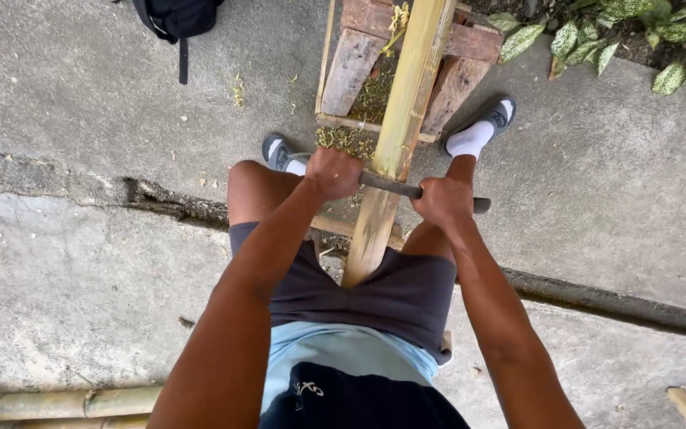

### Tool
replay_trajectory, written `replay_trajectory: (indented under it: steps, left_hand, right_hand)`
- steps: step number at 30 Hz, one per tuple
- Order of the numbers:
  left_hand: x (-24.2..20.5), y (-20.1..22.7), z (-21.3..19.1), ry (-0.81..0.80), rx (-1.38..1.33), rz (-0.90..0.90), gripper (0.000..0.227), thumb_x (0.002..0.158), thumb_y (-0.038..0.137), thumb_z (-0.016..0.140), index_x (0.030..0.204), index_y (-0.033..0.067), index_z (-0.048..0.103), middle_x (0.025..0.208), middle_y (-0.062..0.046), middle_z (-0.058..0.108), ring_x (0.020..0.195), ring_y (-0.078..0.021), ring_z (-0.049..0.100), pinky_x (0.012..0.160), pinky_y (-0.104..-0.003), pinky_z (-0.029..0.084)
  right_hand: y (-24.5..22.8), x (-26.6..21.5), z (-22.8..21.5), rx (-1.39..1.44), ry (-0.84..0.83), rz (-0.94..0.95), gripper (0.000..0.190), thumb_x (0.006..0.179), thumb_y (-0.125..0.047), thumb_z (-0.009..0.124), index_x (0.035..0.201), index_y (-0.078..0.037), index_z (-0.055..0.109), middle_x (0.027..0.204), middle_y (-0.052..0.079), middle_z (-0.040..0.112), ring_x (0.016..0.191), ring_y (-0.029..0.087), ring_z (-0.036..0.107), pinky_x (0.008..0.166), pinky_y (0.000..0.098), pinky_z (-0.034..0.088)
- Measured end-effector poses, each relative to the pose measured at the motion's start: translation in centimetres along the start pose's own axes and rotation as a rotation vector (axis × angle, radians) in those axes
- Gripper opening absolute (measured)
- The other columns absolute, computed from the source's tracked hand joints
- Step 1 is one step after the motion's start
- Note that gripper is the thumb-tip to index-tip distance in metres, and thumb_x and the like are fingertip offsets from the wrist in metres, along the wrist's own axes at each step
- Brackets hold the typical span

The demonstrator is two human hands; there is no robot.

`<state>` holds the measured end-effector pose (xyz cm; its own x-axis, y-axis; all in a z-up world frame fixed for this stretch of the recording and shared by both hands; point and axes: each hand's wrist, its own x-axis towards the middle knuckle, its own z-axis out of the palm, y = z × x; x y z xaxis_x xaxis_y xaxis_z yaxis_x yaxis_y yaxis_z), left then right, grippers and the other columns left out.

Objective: The recorder uses a knife to strip the outer layer and knots off a length of bamboo.

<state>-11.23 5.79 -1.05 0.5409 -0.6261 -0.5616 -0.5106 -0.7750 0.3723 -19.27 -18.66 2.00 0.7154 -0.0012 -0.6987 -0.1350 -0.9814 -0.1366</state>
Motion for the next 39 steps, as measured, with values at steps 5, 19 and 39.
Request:
replay_trajectory:
  steps: [5,19,39]
  left_hand:
    - [1.2,-0.9,0.7,-0.076,0.040,-0.005,0.017,0.090,0.014,0.058,0.096,0.0078,0.073,0.079,-0.014,0.074,0.067,-0.0222,0.075,0.056,-0.041,0.060]
    - [2.0,0.0,-6.5,-0.336,0.060,0.000,0.028,0.099,0.024,0.055,0.094,0.0056,0.076,0.090,-0.015,0.075,0.082,-0.0255,0.077,0.068,-0.045,0.066]
    - [1.1,1.2,-3.6,-0.169,0.044,0.040,0.026,0.097,0.033,0.057,0.089,0.0150,0.074,0.077,-0.008,0.071,0.066,-0.0202,0.070,0.059,-0.042,0.059]
  right_hand:
    - [0.2,1.2,0.8,-0.025,0.023,-0.040,0.026,0.087,-0.034,0.064,0.090,-0.012,0.078,0.080,0.016,0.075,0.073,0.033,0.076,0.072,0.0485,0.059]
    - [0.9,2.0,2.2,0.062,0.098,0.061,0.029,0.090,-0.035,0.063,0.096,-0.011,0.078,0.086,0.018,0.075,0.078,0.038,0.075,0.073,0.0533,0.058]
    - [1.5,0.6,3.5,0.059,0.025,0.029,0.031,0.093,-0.042,0.061,0.095,-0.016,0.078,0.078,0.013,0.076,0.070,0.030,0.075,0.070,0.0482,0.058]
